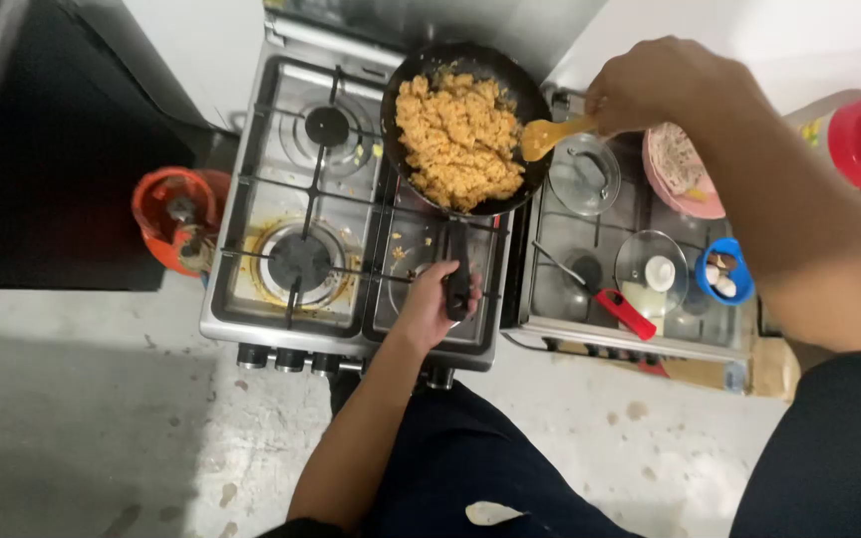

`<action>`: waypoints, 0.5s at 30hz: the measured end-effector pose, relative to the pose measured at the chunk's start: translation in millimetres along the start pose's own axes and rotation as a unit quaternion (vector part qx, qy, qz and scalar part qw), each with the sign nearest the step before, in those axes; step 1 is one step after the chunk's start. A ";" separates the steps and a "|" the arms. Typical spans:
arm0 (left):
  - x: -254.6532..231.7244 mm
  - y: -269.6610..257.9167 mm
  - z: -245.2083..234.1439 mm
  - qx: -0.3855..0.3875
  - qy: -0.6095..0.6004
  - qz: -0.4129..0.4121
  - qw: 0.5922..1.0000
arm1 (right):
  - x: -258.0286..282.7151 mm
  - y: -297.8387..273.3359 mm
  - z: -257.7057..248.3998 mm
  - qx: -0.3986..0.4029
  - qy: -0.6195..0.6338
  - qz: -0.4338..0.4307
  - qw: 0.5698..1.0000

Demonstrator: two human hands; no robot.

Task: Stir-frying rice in a pan on a stove and adding seasoning.

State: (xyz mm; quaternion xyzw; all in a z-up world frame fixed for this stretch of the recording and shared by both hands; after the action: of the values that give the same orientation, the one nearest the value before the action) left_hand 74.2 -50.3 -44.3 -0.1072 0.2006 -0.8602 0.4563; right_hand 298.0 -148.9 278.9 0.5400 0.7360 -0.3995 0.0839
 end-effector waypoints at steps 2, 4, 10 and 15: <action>10.2 -0.9 7.6 -0.025 0.005 -0.023 0.999 | 7.2 12.2 10.8 0.035 -0.023 -0.010 0.999; 15.5 -2.9 13.1 -0.047 0.017 -0.042 0.998 | 16.3 16.9 16.0 0.064 -0.043 -0.018 0.997; 10.3 -5.0 15.8 -0.093 0.095 0.004 0.991 | 25.3 12.2 29.2 0.106 -0.155 -0.026 0.982; 14.6 -13.5 14.5 -0.120 0.096 -0.037 0.987 | 24.4 32.8 120.9 0.036 0.050 -0.079 0.995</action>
State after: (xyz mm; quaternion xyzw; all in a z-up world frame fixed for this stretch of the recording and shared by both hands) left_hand 61.3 -59.2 -25.3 -0.0858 0.3414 -0.8524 0.3866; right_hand 279.2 -210.0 168.5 0.5020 0.7652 -0.4031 -0.0044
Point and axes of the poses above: each hand's wrist, its own y-axis towards the middle knuckle, its own z-axis out of the palm, x = y × z, the point moved 10 cm from there along y, towards the middle knuckle, and after that the axes turned 9 degrees about -y, right-handed, at the moved point
